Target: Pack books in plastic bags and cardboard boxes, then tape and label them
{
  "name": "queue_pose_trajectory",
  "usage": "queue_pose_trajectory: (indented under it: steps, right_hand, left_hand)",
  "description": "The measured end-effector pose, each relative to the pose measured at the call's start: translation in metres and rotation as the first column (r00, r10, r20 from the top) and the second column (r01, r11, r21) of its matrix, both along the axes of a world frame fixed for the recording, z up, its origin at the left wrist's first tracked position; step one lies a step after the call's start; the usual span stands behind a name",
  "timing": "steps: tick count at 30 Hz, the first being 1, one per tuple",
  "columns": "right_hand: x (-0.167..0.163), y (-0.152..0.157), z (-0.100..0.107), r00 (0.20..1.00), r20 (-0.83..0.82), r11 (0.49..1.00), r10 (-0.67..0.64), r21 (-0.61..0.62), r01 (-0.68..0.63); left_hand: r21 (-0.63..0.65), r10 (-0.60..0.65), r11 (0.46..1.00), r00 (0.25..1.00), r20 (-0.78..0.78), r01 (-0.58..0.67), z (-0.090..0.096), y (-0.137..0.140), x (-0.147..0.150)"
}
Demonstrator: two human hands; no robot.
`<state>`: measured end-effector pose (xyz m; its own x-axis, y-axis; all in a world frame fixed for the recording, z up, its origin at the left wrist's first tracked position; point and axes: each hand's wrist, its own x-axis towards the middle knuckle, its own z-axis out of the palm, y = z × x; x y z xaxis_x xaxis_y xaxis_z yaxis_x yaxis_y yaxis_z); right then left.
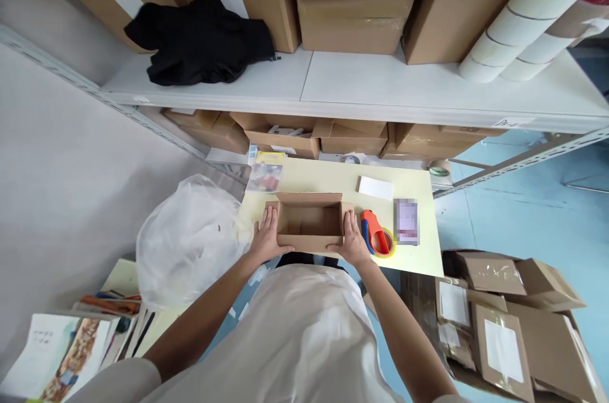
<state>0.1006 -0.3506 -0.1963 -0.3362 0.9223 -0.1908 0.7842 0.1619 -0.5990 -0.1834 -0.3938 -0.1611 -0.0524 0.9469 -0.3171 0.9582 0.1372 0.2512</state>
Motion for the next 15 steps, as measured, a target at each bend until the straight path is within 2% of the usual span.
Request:
queue_pose_trajectory:
  steps: [4,10,12,15]
  right_hand:
    - [-0.020,0.009,-0.006,0.988,-0.083,0.991,-0.131,0.015,0.132]
    - [-0.044,0.018,0.002,0.974,-0.006,0.974,-0.228,0.000,0.228]
    - [-0.047,0.016,0.007,0.971,0.032,0.972,-0.235,-0.001,0.235]
    - [-0.049,0.014,0.013,0.963,0.093,0.967,-0.254,0.000,0.255]
  left_hand:
    - [0.140,-0.077,0.989,0.984,0.158,0.055,-0.018,0.030,-0.023]
    - [0.251,-0.211,0.960,0.905,0.370,0.121,-0.033,0.074,-0.050]
    - [0.268,-0.203,0.959,0.886,0.416,0.093,-0.034,0.077,-0.053]
    - [0.301,-0.104,0.952,0.862,0.496,-0.058,-0.035,0.079,-0.061]
